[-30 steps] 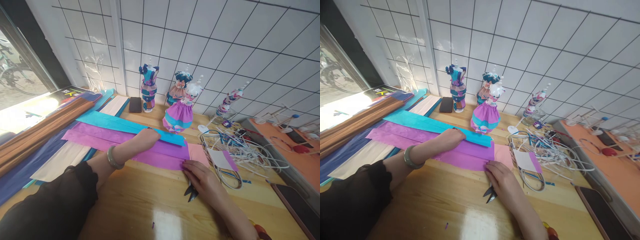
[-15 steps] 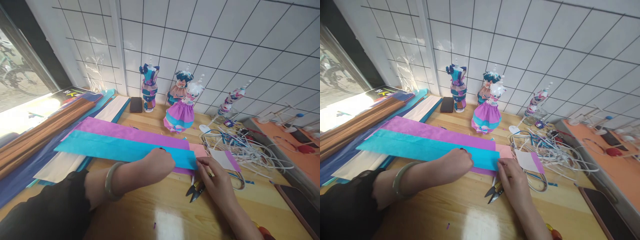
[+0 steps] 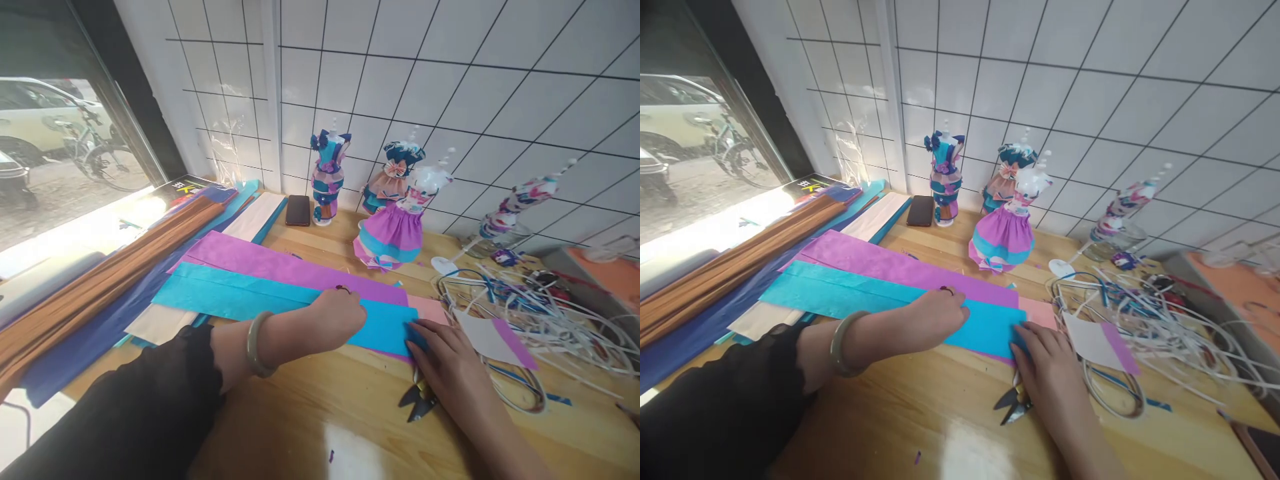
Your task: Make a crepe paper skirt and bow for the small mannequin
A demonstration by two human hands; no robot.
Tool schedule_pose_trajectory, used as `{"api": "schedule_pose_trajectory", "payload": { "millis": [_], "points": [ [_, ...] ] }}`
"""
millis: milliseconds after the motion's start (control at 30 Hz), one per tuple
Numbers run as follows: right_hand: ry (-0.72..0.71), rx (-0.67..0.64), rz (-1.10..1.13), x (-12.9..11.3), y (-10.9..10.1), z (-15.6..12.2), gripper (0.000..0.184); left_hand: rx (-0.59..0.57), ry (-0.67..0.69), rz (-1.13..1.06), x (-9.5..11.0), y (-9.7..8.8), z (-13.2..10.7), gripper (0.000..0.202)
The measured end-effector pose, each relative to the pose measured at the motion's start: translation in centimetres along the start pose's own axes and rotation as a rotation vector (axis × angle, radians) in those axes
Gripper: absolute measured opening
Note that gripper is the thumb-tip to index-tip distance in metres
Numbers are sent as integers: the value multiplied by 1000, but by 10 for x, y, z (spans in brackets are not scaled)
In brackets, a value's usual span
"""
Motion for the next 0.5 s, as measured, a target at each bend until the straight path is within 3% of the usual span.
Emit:
{"api": "schedule_pose_trajectory", "payload": {
  "millis": [167, 367, 500],
  "points": [
    [29, -18, -11, -3, -2, 2, 30, -13, 14, 24, -4, 3, 6, 17],
    [7, 13, 44, -8, -11, 4, 25, 95, 26, 25, -17, 11, 11, 18],
    [-34, -19, 107, -21, -18, 7, 22, 115, -53, -68, -33, 7, 13, 18]
  ]
}}
Point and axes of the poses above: each hand's wrist, its own z-axis towards the middle knuckle, its own y-axis out of the palm, x = y × z, the point moved 6 cm from there along z, towards the middle knuckle, and after that the axes turned 7 degrees about -x, right-handed, at the moved point
